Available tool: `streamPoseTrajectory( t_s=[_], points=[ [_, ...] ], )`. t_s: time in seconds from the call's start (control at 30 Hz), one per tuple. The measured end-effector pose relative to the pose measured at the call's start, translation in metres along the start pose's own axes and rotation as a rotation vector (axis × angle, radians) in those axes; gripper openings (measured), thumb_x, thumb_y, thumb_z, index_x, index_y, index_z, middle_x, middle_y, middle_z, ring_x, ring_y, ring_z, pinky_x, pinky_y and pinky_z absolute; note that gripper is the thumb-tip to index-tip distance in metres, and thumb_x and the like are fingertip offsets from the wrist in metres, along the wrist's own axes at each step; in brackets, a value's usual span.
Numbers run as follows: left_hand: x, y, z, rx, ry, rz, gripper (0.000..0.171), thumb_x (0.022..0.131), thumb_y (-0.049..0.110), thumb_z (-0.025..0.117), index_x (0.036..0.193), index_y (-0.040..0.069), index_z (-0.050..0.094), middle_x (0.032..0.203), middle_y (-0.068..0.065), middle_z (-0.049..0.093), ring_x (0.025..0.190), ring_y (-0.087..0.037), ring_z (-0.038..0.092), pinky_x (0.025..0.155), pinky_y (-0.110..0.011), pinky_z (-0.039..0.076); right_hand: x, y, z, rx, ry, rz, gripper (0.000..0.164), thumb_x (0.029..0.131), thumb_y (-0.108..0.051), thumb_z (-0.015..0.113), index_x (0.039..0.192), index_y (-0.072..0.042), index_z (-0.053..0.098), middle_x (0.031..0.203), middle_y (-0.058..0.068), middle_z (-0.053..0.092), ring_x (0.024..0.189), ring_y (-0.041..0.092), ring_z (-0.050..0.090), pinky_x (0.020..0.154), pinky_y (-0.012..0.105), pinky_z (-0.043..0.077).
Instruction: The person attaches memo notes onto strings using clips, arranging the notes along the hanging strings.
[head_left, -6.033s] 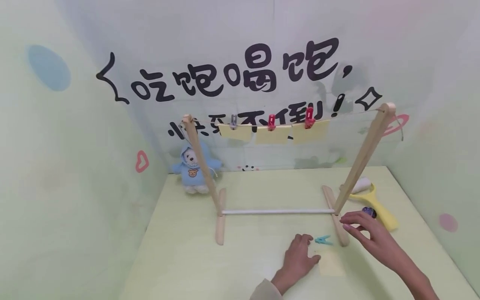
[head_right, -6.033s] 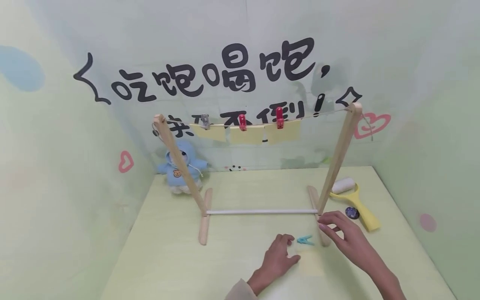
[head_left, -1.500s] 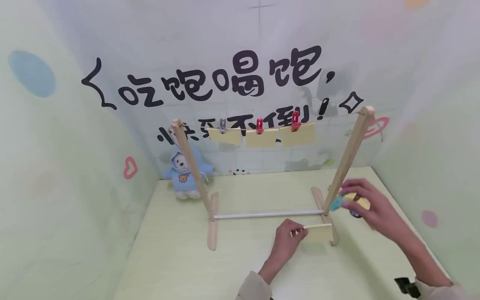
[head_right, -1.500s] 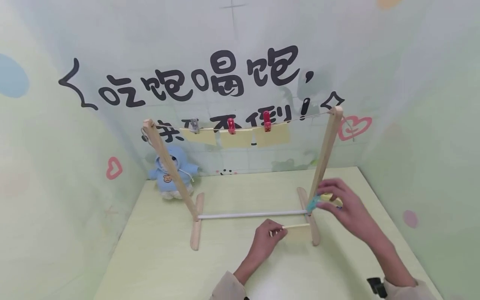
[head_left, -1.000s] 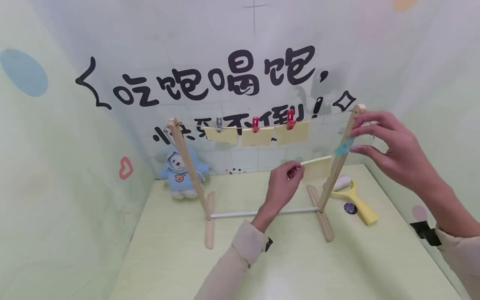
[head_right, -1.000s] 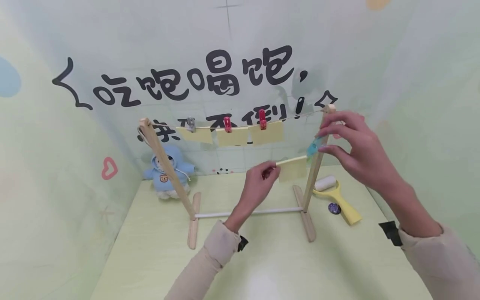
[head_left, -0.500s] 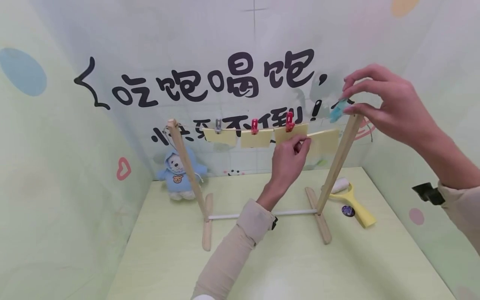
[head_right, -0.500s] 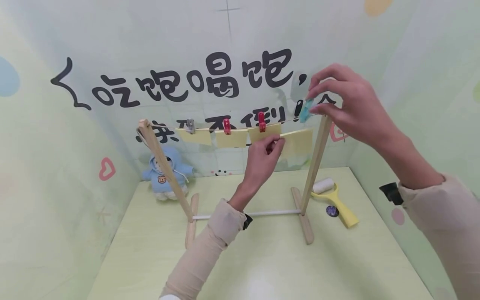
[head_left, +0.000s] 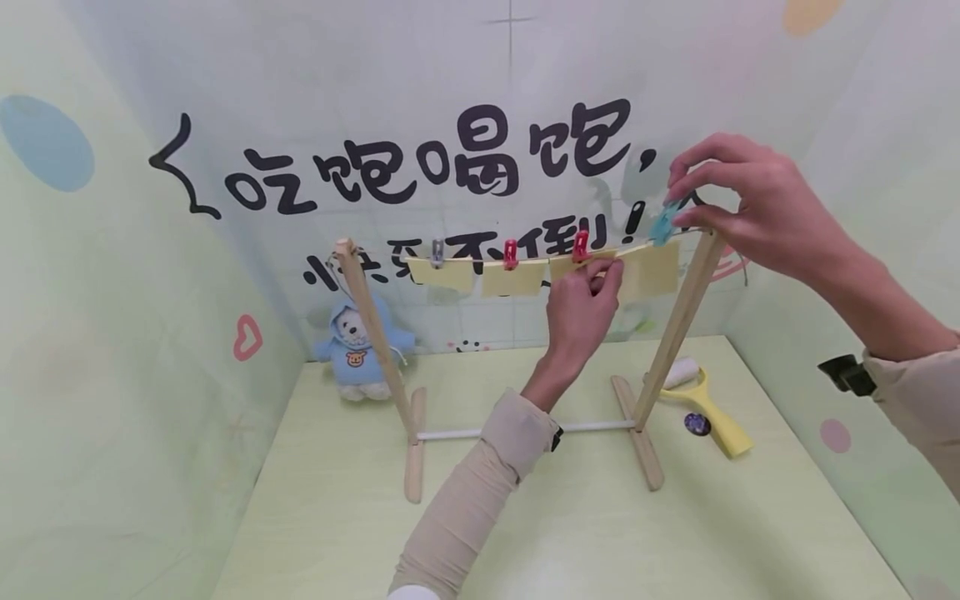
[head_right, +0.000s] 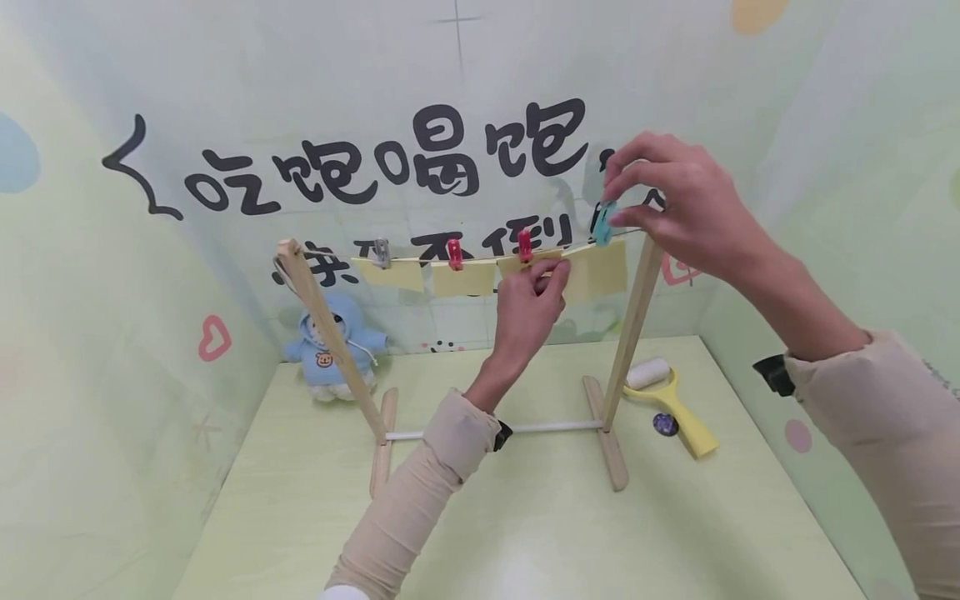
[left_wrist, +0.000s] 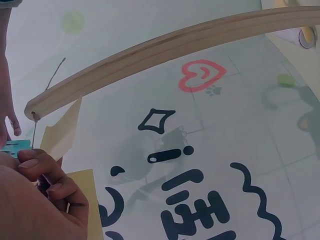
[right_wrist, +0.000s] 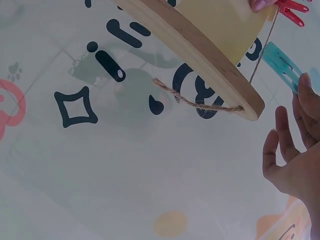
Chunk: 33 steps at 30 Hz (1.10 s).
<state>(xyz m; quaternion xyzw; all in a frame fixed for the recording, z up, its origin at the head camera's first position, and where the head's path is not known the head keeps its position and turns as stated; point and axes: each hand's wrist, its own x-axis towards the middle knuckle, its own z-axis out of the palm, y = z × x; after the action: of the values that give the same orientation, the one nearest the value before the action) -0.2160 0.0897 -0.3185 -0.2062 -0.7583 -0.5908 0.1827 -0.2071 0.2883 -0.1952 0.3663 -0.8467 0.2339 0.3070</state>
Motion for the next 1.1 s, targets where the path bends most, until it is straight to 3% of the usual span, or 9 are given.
streamPoseTrajectory(
  t_s=[0.1, 0.23, 0.33, 0.57, 0.77, 0.93, 1.03, 1.1],
  points=[
    [0.0, 0.001, 0.001, -0.011, -0.004, -0.005, 0.024, 0.111, 0.015, 0.065, 0.116, 0.0, 0.082, 0.056, 0.005, 0.047, 0.051, 0.001, 0.044, 0.05, -0.017, 0.021, 0.001, 0.0, -0.001, -0.006, -0.005, -0.012, 0.02, 0.08, 0.003, 0.086, 0.099, 0.005, 0.078, 0.118, -0.023, 0.059, 0.118, -0.012, 0.051, 0.104, 0.012, 0.036],
    [0.002, 0.002, 0.005, -0.016, -0.009, -0.007, 0.025, 0.111, 0.017, 0.066, 0.118, -0.001, 0.082, 0.055, 0.007, 0.042, 0.05, 0.002, 0.038, 0.05, -0.018, 0.02, 0.001, -0.001, 0.001, -0.042, -0.01, -0.014, 0.032, 0.072, 0.021, 0.089, 0.096, 0.004, 0.078, 0.113, 0.001, 0.068, 0.115, -0.015, 0.047, 0.103, 0.012, 0.035],
    [0.004, 0.003, 0.007, -0.004, -0.004, -0.006, 0.026, 0.111, 0.018, 0.066, 0.119, 0.0, 0.083, 0.054, 0.008, 0.04, 0.049, 0.003, 0.036, 0.05, -0.018, 0.019, 0.0, -0.001, 0.003, -0.062, -0.017, -0.027, 0.032, 0.071, 0.023, 0.089, 0.094, 0.004, 0.077, 0.111, 0.013, 0.07, 0.114, -0.016, 0.045, 0.101, 0.011, 0.034],
    [0.005, 0.005, 0.009, 0.006, 0.005, 0.004, 0.026, 0.111, 0.019, 0.066, 0.119, 0.0, 0.082, 0.053, 0.008, 0.04, 0.047, 0.004, 0.034, 0.049, -0.017, 0.019, -0.001, 0.0, 0.007, -0.087, -0.032, -0.03, 0.031, 0.072, 0.019, 0.091, 0.094, 0.002, 0.078, 0.112, 0.013, 0.071, 0.109, -0.011, 0.049, 0.099, 0.015, 0.033],
    [0.004, 0.008, 0.006, 0.021, 0.011, -0.006, 0.028, 0.112, 0.02, 0.065, 0.12, 0.001, 0.082, 0.051, 0.009, 0.039, 0.047, 0.003, 0.033, 0.051, -0.019, 0.02, -0.001, 0.005, 0.009, -0.094, -0.084, 0.028, 0.037, 0.07, 0.014, 0.095, 0.101, 0.001, 0.081, 0.118, 0.013, 0.071, 0.109, -0.013, 0.045, 0.091, 0.015, 0.036],
    [0.005, 0.008, 0.005, 0.006, 0.008, -0.035, 0.029, 0.112, 0.021, 0.065, 0.12, 0.0, 0.082, 0.05, 0.006, 0.047, 0.047, 0.003, 0.042, 0.049, -0.019, 0.022, 0.0, 0.005, 0.008, -0.083, -0.138, 0.065, 0.046, 0.071, 0.013, 0.095, 0.113, 0.003, 0.08, 0.128, 0.016, 0.066, 0.116, 0.014, 0.056, 0.092, 0.01, 0.036],
    [0.002, 0.007, 0.005, -0.003, -0.004, -0.062, 0.031, 0.113, 0.025, 0.063, 0.12, 0.0, 0.081, 0.051, 0.0, 0.055, 0.047, 0.001, 0.046, 0.05, -0.02, 0.024, -0.004, 0.001, 0.004, -0.078, -0.169, 0.1, 0.053, 0.077, 0.01, 0.093, 0.127, 0.005, 0.076, 0.138, 0.021, 0.062, 0.121, 0.034, 0.059, 0.094, 0.006, 0.034],
    [-0.003, 0.004, 0.005, -0.01, -0.023, -0.092, 0.034, 0.114, 0.029, 0.061, 0.12, 0.002, 0.081, 0.052, -0.003, 0.058, 0.048, 0.002, 0.049, 0.052, -0.021, 0.027, -0.013, -0.007, -0.001, -0.081, -0.146, 0.121, 0.056, 0.084, 0.004, 0.092, 0.136, 0.004, 0.072, 0.144, 0.023, 0.059, 0.125, 0.04, 0.058, 0.095, 0.003, 0.034]
  ],
)
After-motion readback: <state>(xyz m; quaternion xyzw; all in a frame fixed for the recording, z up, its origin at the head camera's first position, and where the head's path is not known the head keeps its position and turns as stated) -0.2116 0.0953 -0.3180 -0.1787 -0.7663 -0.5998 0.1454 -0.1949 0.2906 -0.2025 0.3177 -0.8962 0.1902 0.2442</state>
